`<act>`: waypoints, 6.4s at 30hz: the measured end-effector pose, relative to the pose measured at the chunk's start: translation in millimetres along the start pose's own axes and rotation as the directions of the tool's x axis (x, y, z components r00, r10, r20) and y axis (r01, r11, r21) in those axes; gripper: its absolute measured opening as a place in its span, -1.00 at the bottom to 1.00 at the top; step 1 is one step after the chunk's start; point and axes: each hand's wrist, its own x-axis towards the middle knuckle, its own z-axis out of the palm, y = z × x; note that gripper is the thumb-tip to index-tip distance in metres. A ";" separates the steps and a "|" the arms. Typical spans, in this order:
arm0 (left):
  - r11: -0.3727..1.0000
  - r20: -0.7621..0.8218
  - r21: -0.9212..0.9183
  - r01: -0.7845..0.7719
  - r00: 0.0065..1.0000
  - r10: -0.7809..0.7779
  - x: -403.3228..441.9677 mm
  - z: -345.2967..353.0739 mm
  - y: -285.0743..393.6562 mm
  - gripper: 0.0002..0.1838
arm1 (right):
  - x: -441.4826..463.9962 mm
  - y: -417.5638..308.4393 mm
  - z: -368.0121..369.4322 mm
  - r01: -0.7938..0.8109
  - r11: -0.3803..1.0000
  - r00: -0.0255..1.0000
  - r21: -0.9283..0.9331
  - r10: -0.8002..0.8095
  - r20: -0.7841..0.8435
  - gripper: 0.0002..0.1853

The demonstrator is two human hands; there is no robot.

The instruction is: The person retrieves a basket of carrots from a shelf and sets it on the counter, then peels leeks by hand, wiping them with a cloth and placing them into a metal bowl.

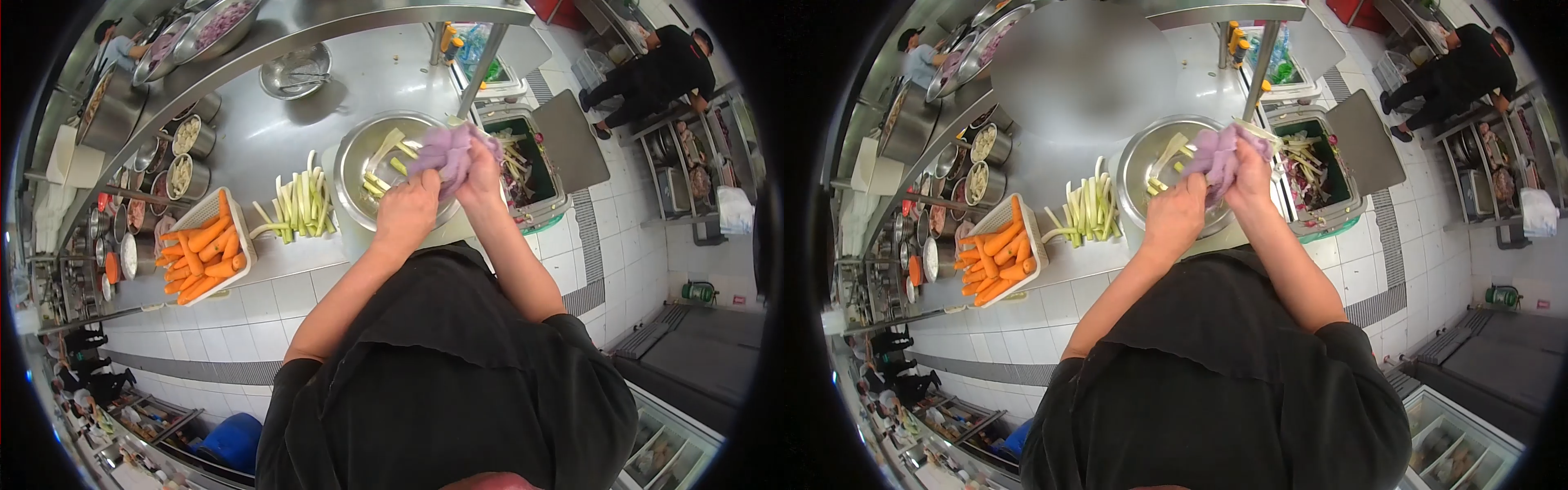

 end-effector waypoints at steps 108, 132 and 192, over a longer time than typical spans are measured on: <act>-0.336 0.323 -0.937 0.099 0.617 -0.718 1.0 44.9 -103.1 -0.75 | -5.3 41.7 -23.0 0.127 0.885 0.985 -0.448 -0.165 -0.046 -0.70; -0.124 0.011 -0.991 -0.049 0.900 -0.436 21.4 18.0 -75.6 -0.77 | -16.1 -23.5 -1.5 0.549 0.082 0.831 -0.832 0.052 0.554 -0.59; -0.242 0.748 -0.662 0.709 0.606 -0.271 -36.3 35.8 -86.5 -0.56 | -62.1 -6.6 -206.5 0.379 -0.404 0.865 -0.833 -0.164 0.474 -0.52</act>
